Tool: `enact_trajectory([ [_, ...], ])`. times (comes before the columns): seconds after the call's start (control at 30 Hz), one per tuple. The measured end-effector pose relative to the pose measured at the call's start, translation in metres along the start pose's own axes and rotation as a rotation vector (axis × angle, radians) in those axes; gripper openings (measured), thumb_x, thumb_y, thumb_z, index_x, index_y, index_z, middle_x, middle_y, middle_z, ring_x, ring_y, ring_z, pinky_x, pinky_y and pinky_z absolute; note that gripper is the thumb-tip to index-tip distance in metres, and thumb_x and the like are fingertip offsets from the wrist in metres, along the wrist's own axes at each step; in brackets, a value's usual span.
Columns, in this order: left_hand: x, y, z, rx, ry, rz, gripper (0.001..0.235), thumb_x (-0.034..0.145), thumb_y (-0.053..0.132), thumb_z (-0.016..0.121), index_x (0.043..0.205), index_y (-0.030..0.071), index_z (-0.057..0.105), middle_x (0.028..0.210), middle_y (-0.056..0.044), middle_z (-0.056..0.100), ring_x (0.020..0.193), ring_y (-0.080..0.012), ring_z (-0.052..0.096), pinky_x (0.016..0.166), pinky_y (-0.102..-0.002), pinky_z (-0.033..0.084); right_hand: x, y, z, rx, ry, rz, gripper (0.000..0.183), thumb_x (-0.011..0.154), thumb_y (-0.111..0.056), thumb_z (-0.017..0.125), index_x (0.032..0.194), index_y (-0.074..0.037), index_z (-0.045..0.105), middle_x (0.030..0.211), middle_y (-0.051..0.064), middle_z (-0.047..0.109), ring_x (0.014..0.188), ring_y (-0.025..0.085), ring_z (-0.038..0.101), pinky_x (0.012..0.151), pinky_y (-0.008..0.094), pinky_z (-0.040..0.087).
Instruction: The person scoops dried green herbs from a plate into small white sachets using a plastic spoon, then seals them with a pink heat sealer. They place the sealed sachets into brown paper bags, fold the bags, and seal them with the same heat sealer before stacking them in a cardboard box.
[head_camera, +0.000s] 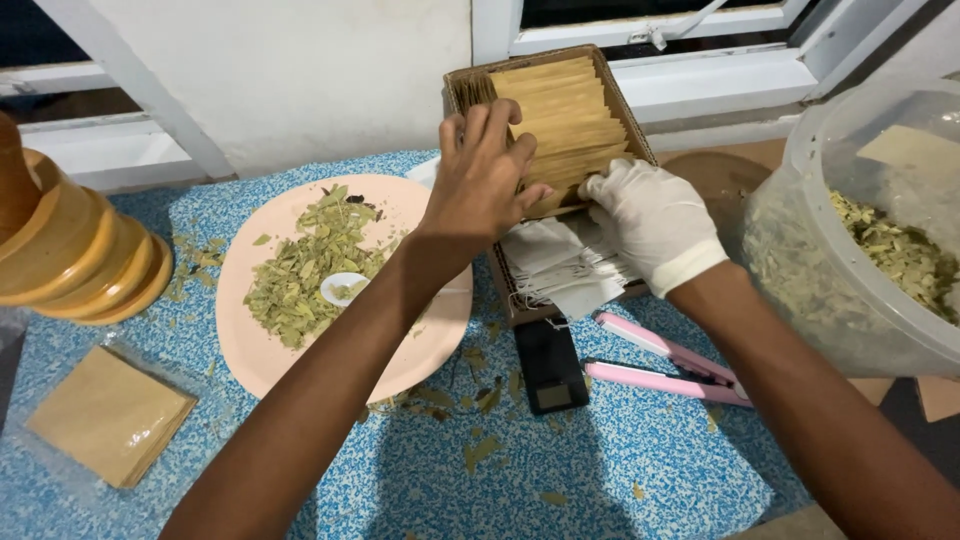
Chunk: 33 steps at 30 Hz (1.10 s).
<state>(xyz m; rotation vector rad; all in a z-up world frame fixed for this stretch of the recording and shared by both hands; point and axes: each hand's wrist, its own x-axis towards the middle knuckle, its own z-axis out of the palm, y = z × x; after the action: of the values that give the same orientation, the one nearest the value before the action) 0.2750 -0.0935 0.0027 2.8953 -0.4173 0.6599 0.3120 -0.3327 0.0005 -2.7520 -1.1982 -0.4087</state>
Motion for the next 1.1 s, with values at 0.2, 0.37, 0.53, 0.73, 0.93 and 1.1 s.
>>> enact_trajectory([
  [0.2, 0.000, 0.005, -0.002, -0.024, -0.020, -0.014, 0.052, 0.094, 0.056, 0.084, 0.123, 0.013, 0.076, 0.149, -0.013, 0.051, 0.139, -0.0335, 0.044, 0.117, -0.058, 0.030, -0.005, 0.005, 0.009, -0.135, 0.092, -0.066, 0.030, 0.097, -0.047, 0.079, 0.087, -0.019, 0.071, 0.084, 0.005, 0.067, 0.075, 0.031, 0.069, 0.062, 0.047, 0.053],
  [0.37, -0.005, 0.008, -0.005, -0.105, 0.013, 0.006, 0.047, 0.094, 0.050, 0.086, 0.116, 0.011, 0.071, 0.140, -0.011, 0.047, 0.136, -0.0328, 0.041, 0.115, -0.056, 0.028, -0.005, 0.005, 0.010, -0.224, 0.037, -0.060, 0.022, 0.100, -0.046, 0.074, 0.096, -0.025, 0.071, 0.087, 0.002, 0.066, 0.086, 0.028, 0.072, 0.070, 0.045, 0.059],
  [0.53, -0.015, 0.018, -0.014, -0.179, 0.043, 0.045, 0.046, 0.089, 0.042, 0.092, 0.107, 0.008, 0.068, 0.130, -0.008, 0.043, 0.132, -0.0321, 0.041, 0.113, -0.054, 0.028, -0.010, 0.011, 0.017, -0.252, 0.024, -0.065, 0.013, 0.100, -0.043, 0.073, 0.106, -0.031, 0.073, 0.091, -0.002, 0.066, 0.097, 0.026, 0.075, 0.080, 0.044, 0.064],
  [0.73, -0.017, 0.016, -0.004, -0.204, 0.011, 0.010, 0.041, 0.089, 0.039, 0.093, 0.103, 0.011, 0.066, 0.129, -0.006, 0.043, 0.131, -0.0307, 0.040, 0.112, -0.054, 0.027, -0.011, 0.014, 0.017, -0.179, -0.033, 0.000, 0.011, 0.101, -0.043, 0.071, 0.103, -0.032, 0.071, 0.094, -0.002, 0.067, 0.102, 0.025, 0.075, 0.080, 0.043, 0.064],
  [0.93, -0.016, 0.019, -0.004, -0.356, -0.029, -0.015, 0.043, 0.089, 0.040, 0.094, 0.096, 0.011, 0.062, 0.128, -0.007, 0.044, 0.131, -0.0324, 0.041, 0.113, -0.057, 0.026, -0.008, 0.016, 0.014, -0.130, -0.045, 0.051, 0.010, 0.101, -0.042, 0.072, 0.105, -0.034, 0.074, 0.097, -0.003, 0.071, 0.104, 0.025, 0.076, 0.084, 0.044, 0.065],
  [1.1, -0.017, 0.021, -0.002, -0.312, -0.048, -0.027, 0.042, 0.088, 0.038, 0.094, 0.097, 0.013, 0.060, 0.130, -0.006, 0.044, 0.131, -0.0315, 0.040, 0.114, -0.055, 0.025, -0.006, -0.007, -0.013, -0.037, -0.128, 0.154, 0.018, 0.100, -0.041, 0.076, 0.110, -0.027, 0.077, 0.105, 0.002, 0.075, 0.106, 0.031, 0.078, 0.088, 0.049, 0.066],
])
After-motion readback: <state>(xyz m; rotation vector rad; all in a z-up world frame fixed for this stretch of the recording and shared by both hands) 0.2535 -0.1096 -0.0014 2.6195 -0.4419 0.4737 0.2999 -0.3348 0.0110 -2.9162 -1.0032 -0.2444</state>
